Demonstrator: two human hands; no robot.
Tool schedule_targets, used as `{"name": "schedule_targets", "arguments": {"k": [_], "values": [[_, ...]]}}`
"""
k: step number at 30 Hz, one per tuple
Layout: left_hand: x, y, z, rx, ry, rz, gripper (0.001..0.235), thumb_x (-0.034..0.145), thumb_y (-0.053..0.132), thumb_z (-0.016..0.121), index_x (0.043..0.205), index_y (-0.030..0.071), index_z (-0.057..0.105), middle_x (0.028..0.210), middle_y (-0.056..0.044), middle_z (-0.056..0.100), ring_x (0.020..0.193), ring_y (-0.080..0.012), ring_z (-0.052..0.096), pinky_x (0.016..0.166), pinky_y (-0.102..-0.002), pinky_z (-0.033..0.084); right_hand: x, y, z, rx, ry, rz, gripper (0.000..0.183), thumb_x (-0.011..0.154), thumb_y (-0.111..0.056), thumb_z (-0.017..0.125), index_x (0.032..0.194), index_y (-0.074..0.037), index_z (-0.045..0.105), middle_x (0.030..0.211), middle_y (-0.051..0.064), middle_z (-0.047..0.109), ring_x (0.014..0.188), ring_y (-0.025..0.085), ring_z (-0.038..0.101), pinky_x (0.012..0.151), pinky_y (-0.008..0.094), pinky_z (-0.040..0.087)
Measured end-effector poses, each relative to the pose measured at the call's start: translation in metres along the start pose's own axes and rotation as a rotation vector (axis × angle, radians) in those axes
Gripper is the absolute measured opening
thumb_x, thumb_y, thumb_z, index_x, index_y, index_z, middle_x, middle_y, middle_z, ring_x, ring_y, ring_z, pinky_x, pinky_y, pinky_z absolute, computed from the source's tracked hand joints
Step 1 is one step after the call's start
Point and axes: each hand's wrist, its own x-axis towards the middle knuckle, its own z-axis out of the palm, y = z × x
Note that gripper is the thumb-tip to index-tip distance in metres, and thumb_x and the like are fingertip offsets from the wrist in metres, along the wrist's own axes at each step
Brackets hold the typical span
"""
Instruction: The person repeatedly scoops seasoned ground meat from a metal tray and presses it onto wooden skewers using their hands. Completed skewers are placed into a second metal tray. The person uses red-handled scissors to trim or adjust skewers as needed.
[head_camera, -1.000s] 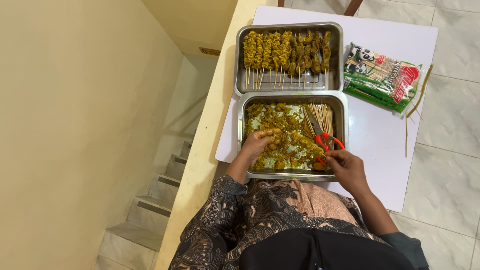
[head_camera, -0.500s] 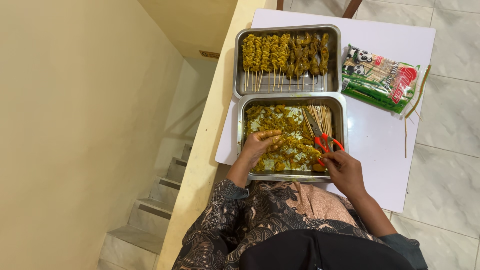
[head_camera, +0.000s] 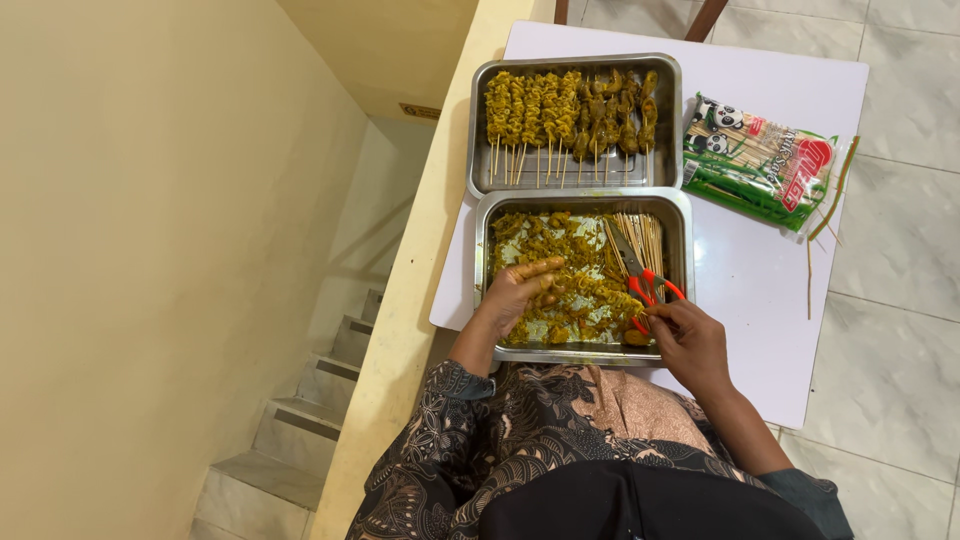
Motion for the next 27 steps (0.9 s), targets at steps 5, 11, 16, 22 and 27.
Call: {"name": "schedule_targets", "arguments": {"k": [5, 11, 16, 22, 27], "values": [[0.003, -0.007, -0.005, 0.021, -0.089, 0.017, 0.053, 0.081, 0.003, 0.077, 0.132, 0.015, 0.067, 0.119, -0.002, 0.072, 0.096, -0.0146, 0.074, 0.08, -0.025, 0.065, 0.0, -0.006, 0.001, -0.017, 0.012, -0.051, 0.013, 0.092, -0.008, 0.071, 0.102, -0.002, 0.078, 0.088, 0.008, 0.074, 0.07, 0.014, 0.071, 0.064, 0.029, 0.057], [-0.001, -0.007, -0.003, 0.175, -0.013, -0.033, 0.051, 0.085, 0.011, 0.079, 0.135, 0.013, 0.067, 0.118, -0.009, 0.075, 0.092, -0.0166, 0.073, 0.069, -0.027, 0.059, 0.001, -0.011, 0.002, -0.059, -0.003, -0.029, 0.012, 0.092, -0.008, 0.071, 0.102, -0.004, 0.078, 0.089, 0.006, 0.074, 0.066, 0.014, 0.071, 0.061, 0.028, 0.057], [-0.004, -0.006, 0.001, 0.221, 0.124, 0.036, 0.042, 0.081, 0.01, 0.08, 0.123, 0.013, 0.071, 0.12, -0.005, 0.074, 0.092, -0.011, 0.071, 0.079, -0.026, 0.061, -0.001, -0.012, -0.001, -0.041, 0.018, -0.063, 0.012, 0.092, -0.007, 0.071, 0.101, -0.004, 0.077, 0.089, 0.006, 0.074, 0.067, 0.015, 0.071, 0.061, 0.028, 0.057], [-0.005, -0.005, 0.005, 0.316, 0.241, 0.102, 0.029, 0.08, 0.009, 0.083, 0.108, 0.008, 0.074, 0.112, -0.007, 0.075, 0.091, -0.0119, 0.073, 0.082, -0.026, 0.063, -0.002, -0.019, -0.001, -0.057, 0.018, -0.101, 0.012, 0.091, -0.007, 0.071, 0.102, -0.004, 0.077, 0.091, 0.007, 0.074, 0.068, 0.017, 0.072, 0.062, 0.029, 0.057], [-0.01, -0.003, 0.005, 0.203, 0.212, 0.115, 0.028, 0.084, 0.007, 0.078, 0.111, 0.007, 0.074, 0.104, -0.013, 0.077, 0.08, -0.0137, 0.073, 0.075, -0.028, 0.064, -0.002, -0.024, -0.001, -0.122, 0.036, -0.113, 0.012, 0.091, -0.009, 0.072, 0.101, -0.006, 0.077, 0.094, 0.007, 0.074, 0.069, 0.019, 0.073, 0.063, 0.03, 0.058]]}}
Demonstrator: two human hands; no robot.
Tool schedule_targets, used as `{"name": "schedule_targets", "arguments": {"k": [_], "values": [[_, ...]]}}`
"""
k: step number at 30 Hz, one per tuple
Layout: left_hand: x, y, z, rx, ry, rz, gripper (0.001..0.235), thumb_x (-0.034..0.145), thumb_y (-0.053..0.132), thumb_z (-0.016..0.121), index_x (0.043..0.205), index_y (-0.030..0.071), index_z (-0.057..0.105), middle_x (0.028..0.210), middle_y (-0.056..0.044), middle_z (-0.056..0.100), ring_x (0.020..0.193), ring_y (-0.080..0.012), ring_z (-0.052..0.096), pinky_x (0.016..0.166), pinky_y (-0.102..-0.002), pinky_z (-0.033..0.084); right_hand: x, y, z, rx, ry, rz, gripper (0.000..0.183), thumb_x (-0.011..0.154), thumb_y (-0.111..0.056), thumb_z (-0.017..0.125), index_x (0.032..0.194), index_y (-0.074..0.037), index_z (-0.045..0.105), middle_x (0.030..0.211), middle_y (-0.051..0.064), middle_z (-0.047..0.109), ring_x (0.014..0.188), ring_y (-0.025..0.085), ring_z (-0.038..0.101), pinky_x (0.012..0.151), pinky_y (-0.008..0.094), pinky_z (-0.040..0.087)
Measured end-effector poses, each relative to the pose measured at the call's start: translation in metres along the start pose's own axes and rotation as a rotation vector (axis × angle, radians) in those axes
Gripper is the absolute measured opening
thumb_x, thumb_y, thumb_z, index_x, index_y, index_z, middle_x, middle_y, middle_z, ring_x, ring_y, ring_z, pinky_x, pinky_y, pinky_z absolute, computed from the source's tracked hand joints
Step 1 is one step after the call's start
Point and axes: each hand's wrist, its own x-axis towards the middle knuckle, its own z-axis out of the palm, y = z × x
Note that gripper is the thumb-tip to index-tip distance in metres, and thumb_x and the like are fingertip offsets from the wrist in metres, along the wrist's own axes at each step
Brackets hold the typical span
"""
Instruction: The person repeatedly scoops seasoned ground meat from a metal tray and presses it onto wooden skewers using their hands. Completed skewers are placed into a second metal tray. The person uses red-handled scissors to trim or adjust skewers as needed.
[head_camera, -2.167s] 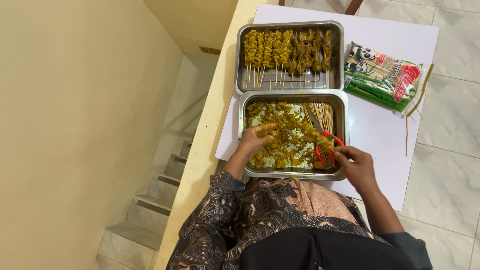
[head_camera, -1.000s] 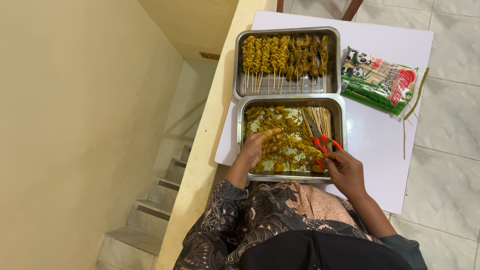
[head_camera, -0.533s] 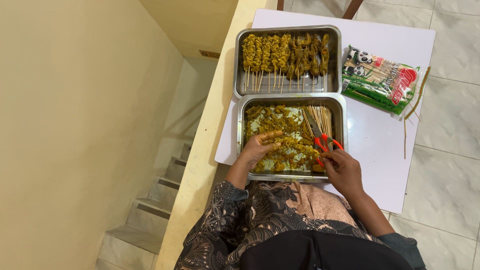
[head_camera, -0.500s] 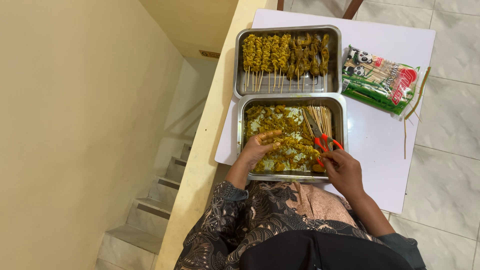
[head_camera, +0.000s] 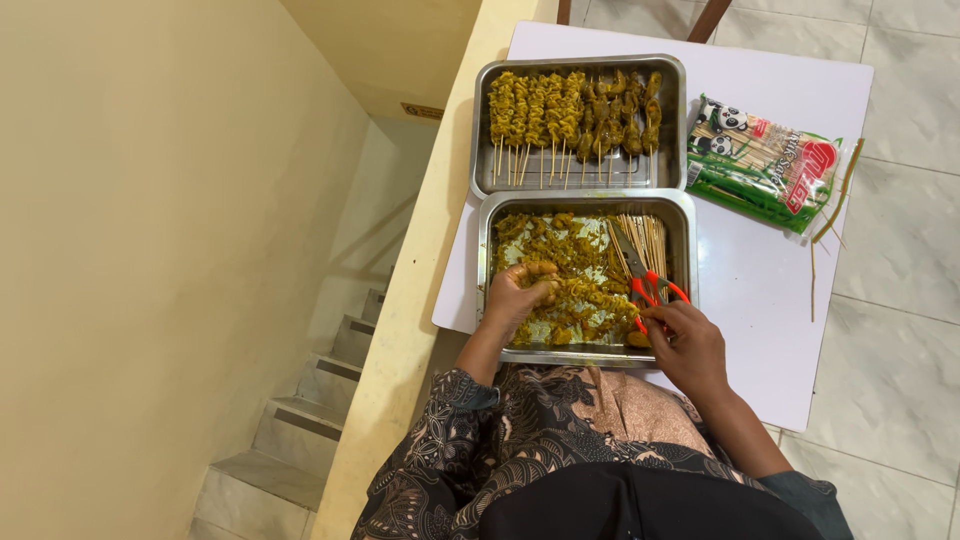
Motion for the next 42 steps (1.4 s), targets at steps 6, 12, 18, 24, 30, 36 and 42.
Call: {"name": "schedule_targets", "arguments": {"k": [6, 12, 18, 24, 30, 36, 42], "values": [[0.002, 0.0, -0.003, -0.037, 0.034, -0.005, 0.023, 0.089, 0.005, 0.072, 0.112, 0.005, 0.074, 0.102, -0.014, 0.078, 0.081, -0.0158, 0.076, 0.072, -0.029, 0.065, 0.001, -0.003, -0.001, 0.004, 0.031, -0.036, 0.012, 0.09, -0.009, 0.071, 0.101, -0.006, 0.077, 0.094, 0.007, 0.074, 0.071, 0.019, 0.073, 0.064, 0.03, 0.058], [-0.002, 0.008, -0.002, 0.052, 0.025, 0.057, 0.022, 0.086, 0.008, 0.075, 0.107, 0.008, 0.076, 0.103, -0.009, 0.078, 0.089, -0.0144, 0.078, 0.075, -0.029, 0.067, 0.002, -0.004, 0.001, -0.022, 0.02, 0.005, 0.012, 0.09, -0.01, 0.072, 0.1, -0.006, 0.078, 0.093, 0.006, 0.074, 0.064, 0.018, 0.071, 0.06, 0.031, 0.056], [-0.006, 0.017, -0.001, 0.304, 0.088, 0.0, 0.026, 0.083, 0.016, 0.084, 0.107, 0.009, 0.077, 0.103, -0.01, 0.079, 0.088, -0.0146, 0.076, 0.08, -0.028, 0.064, 0.003, -0.003, 0.001, -0.074, 0.062, -0.043, 0.011, 0.089, -0.012, 0.073, 0.099, -0.008, 0.078, 0.094, 0.007, 0.073, 0.069, 0.021, 0.07, 0.063, 0.033, 0.056], [-0.004, 0.015, -0.003, 0.196, 0.041, 0.05, 0.025, 0.083, 0.016, 0.082, 0.107, 0.012, 0.078, 0.104, -0.008, 0.08, 0.087, -0.01, 0.077, 0.079, -0.026, 0.065, 0.006, -0.007, -0.001, -0.106, 0.071, -0.052, 0.011, 0.088, -0.013, 0.074, 0.098, -0.009, 0.078, 0.095, 0.006, 0.073, 0.073, 0.021, 0.07, 0.064, 0.034, 0.056], [-0.005, 0.019, -0.001, 0.34, 0.026, 0.055, 0.023, 0.084, 0.017, 0.082, 0.107, 0.016, 0.079, 0.101, -0.007, 0.08, 0.075, -0.0059, 0.072, 0.065, -0.022, 0.061, 0.007, -0.012, -0.003, -0.167, 0.094, -0.101, 0.009, 0.089, -0.013, 0.073, 0.095, -0.011, 0.078, 0.091, 0.003, 0.072, 0.076, 0.021, 0.07, 0.064, 0.034, 0.055], [-0.004, 0.015, -0.004, 0.48, -0.015, 0.062, 0.029, 0.093, 0.011, 0.073, 0.121, 0.015, 0.075, 0.089, -0.011, 0.079, 0.057, -0.0088, 0.06, 0.049, -0.023, 0.048, 0.009, -0.008, 0.0, -0.13, 0.051, -0.012, 0.009, 0.089, -0.013, 0.072, 0.095, -0.01, 0.079, 0.09, 0.004, 0.073, 0.067, 0.02, 0.069, 0.061, 0.033, 0.055], [-0.001, 0.017, -0.011, 0.315, -0.057, 0.016, 0.022, 0.094, 0.011, 0.07, 0.116, 0.01, 0.074, 0.097, -0.007, 0.079, 0.072, -0.0077, 0.071, 0.061, -0.024, 0.059, 0.013, 0.005, 0.004, 0.041, 0.014, -0.013, 0.012, 0.091, -0.012, 0.071, 0.099, -0.006, 0.078, 0.093, 0.007, 0.075, 0.073, 0.016, 0.073, 0.066, 0.029, 0.06]]}}
